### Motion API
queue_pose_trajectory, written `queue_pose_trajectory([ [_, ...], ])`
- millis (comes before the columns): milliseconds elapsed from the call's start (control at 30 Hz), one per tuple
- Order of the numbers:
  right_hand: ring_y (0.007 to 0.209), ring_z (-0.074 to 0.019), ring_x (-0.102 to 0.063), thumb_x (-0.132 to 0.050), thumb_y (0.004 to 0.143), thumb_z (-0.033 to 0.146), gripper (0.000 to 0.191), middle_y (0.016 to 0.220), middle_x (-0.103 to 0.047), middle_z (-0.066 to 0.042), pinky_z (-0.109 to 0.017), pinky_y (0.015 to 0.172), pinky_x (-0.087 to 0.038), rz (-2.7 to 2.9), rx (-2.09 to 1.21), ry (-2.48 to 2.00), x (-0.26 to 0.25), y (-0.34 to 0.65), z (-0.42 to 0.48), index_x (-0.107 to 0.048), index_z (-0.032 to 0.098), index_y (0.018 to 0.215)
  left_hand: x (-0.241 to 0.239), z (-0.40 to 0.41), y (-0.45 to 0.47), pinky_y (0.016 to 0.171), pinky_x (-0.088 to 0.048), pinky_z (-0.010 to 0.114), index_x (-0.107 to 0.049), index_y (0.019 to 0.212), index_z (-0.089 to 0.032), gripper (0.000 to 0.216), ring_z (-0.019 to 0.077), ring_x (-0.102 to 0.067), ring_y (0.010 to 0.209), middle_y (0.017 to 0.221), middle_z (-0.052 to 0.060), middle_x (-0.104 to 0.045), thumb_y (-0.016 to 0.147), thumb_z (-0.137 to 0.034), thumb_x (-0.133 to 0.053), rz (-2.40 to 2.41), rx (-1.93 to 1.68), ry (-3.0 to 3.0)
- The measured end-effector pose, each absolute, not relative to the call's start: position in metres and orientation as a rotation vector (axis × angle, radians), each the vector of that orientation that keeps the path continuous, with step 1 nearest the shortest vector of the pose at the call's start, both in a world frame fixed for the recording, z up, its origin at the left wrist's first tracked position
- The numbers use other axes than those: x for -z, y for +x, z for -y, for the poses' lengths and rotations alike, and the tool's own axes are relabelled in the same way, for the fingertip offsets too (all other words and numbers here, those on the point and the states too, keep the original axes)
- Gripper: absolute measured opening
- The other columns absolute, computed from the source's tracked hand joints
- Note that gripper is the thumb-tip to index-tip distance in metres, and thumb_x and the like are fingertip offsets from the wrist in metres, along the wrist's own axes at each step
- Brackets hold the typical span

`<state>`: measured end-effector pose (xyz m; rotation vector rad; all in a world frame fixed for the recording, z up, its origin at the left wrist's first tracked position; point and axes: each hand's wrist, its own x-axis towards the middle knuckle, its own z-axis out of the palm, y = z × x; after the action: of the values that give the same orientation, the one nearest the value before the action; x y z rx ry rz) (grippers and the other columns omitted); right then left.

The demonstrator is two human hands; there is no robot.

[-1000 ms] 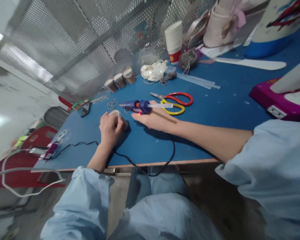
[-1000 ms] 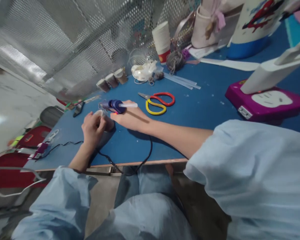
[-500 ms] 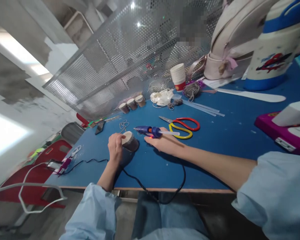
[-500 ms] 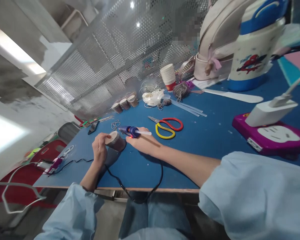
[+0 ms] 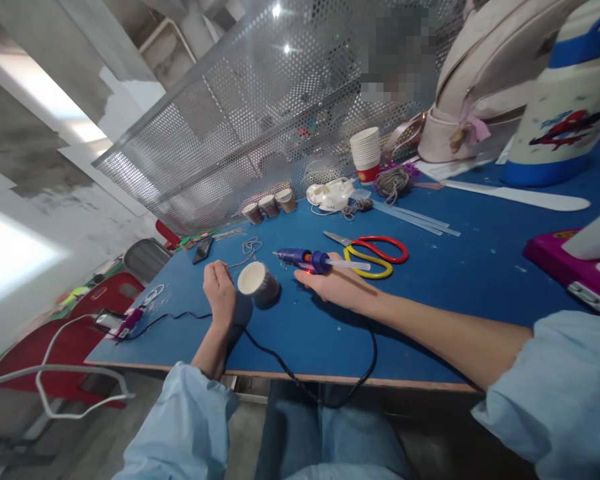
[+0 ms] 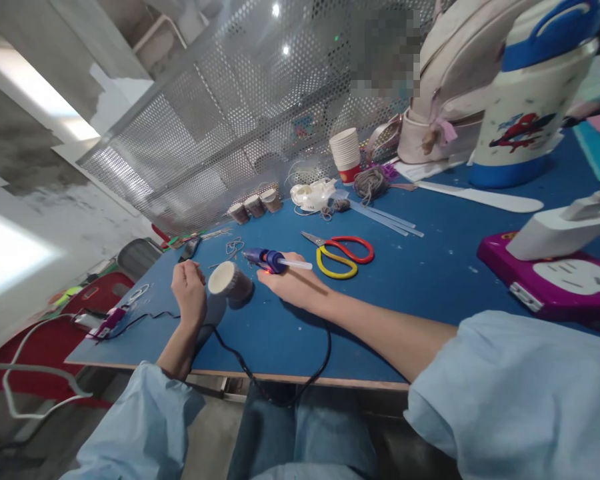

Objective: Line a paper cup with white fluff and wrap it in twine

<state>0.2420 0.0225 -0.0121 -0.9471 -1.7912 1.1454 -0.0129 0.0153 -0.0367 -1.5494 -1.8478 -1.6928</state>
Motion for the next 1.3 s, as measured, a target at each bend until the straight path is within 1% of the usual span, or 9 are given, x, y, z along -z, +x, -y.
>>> queue_pose_trajectory([
  [300, 0.037, -0.0102, -0.039, -0.057, 0.074, 0.031, 0.028, 0.037, -0.04, 0.005, -0.024, 0.042, -0.03, 1.767, -1.136, -0.93, 0.018, 0.242, -0.03, -0.046, 0.02, 0.05, 0.038, -0.032, -0.028, 0.064, -0.04, 0.024, -0.055, 0.077, -0.019, 0.011, 0.0116, -0.052, 0.059, 0.06, -0.004, -0.053, 0.087, -0.021, -0.049, 1.942, 1.847, -1.508],
  [567, 0.035, -0.0106, -0.042, -0.056, 0.076, 0.033, 0.026, 0.038, -0.043, 0.005, -0.024, 0.039, -0.033, 1.71, -1.146, -0.96, 0.021, 0.24, -0.031, -0.049, 0.02, 0.054, 0.043, -0.047, -0.039, 0.069, -0.049, 0.026, -0.056, 0.077, -0.017, 0.007, 0.0097, -0.06, 0.06, 0.066, -0.003, -0.058, 0.073, -0.021, -0.059, 1.998, 2.345, -1.506],
  [667, 0.035, -0.0109, -0.042, -0.056, 0.076, 0.037, 0.029, 0.037, -0.043, 0.005, -0.024, 0.039, -0.033, 1.718, -1.157, -0.978, 0.02, 0.24, -0.031, -0.049, 0.02, 0.053, 0.041, -0.047, -0.037, 0.068, -0.051, 0.027, -0.053, 0.071, -0.017, 0.011, 0.0078, -0.055, 0.052, 0.058, -0.006, -0.051, 0.07, -0.025, -0.061, 1.98, 2.532, -1.529],
  [833, 0.036, -0.0113, -0.044, -0.057, 0.076, 0.037, 0.029, 0.037, -0.044, 0.005, -0.023, 0.04, -0.034, 1.725, -1.16, -0.993, 0.02, 0.242, -0.033, -0.049, 0.02, 0.053, 0.036, -0.041, -0.032, 0.054, -0.048, 0.023, -0.038, 0.058, -0.02, 0.023, 0.0043, -0.032, 0.037, 0.045, -0.012, -0.026, 0.074, -0.025, -0.053, 1.918, 2.751, -1.585],
  [1000, 0.036, -0.0103, -0.043, -0.057, 0.077, 0.039, 0.029, 0.04, -0.046, 0.005, -0.023, 0.041, -0.034, 1.724, -1.154, -0.98, 0.027, 0.242, -0.036, -0.051, 0.02, 0.058, 0.031, -0.036, -0.029, 0.043, -0.039, 0.02, -0.029, 0.054, -0.021, 0.034, 0.0036, -0.024, 0.033, 0.042, -0.012, -0.021, 0.079, -0.027, -0.051, 1.901, 2.872, -1.625],
  [1067, 0.037, -0.0108, -0.044, -0.057, 0.078, 0.041, 0.029, 0.04, -0.045, 0.005, -0.023, 0.041, -0.035, 1.731, -1.154, -0.977, 0.029, 0.241, -0.037, -0.053, 0.02, 0.058, 0.029, -0.037, -0.028, 0.045, -0.041, 0.021, -0.033, 0.054, -0.02, 0.033, 0.0031, -0.027, 0.033, 0.042, -0.012, -0.024, 0.078, -0.027, -0.055, 1.89, 2.904, -1.63],
  [1133, 0.037, -0.0115, -0.045, -0.057, 0.078, 0.042, 0.031, 0.039, -0.045, 0.005, -0.024, 0.042, -0.036, 1.736, -1.155, -0.978, 0.03, 0.241, -0.037, -0.053, 0.019, 0.057, 0.028, -0.038, -0.028, 0.055, -0.048, 0.023, -0.043, 0.058, -0.018, 0.027, 0.0037, -0.039, 0.037, 0.044, -0.011, -0.035, 0.076, -0.027, -0.061, 1.86, 2.93, -1.623],
  [1233, 0.037, -0.0114, -0.045, -0.057, 0.077, 0.042, 0.031, 0.04, -0.046, 0.005, -0.023, 0.041, -0.036, 1.733, -1.162, -0.982, 0.03, 0.242, -0.037, -0.053, 0.019, 0.056, 0.03, -0.039, -0.03, 0.072, -0.053, 0.03, -0.055, 0.068, -0.016, 0.02, 0.0093, -0.061, 0.055, 0.056, -0.005, -0.057, 0.07, -0.029, -0.071, 1.815, 2.95, -1.58],
  [1300, 0.037, -0.0111, -0.044, -0.057, 0.077, 0.041, 0.03, 0.04, -0.045, 0.005, -0.023, 0.04, -0.036, 1.73, -1.172, -0.985, 0.029, 0.241, -0.036, -0.053, 0.019, 0.056, 0.033, -0.04, -0.031, 0.077, -0.053, 0.034, -0.059, 0.071, -0.015, 0.023, 0.0136, -0.067, 0.064, 0.062, -0.001, -0.064, 0.066, -0.029, -0.076, 1.811, 2.95, -1.538],
])
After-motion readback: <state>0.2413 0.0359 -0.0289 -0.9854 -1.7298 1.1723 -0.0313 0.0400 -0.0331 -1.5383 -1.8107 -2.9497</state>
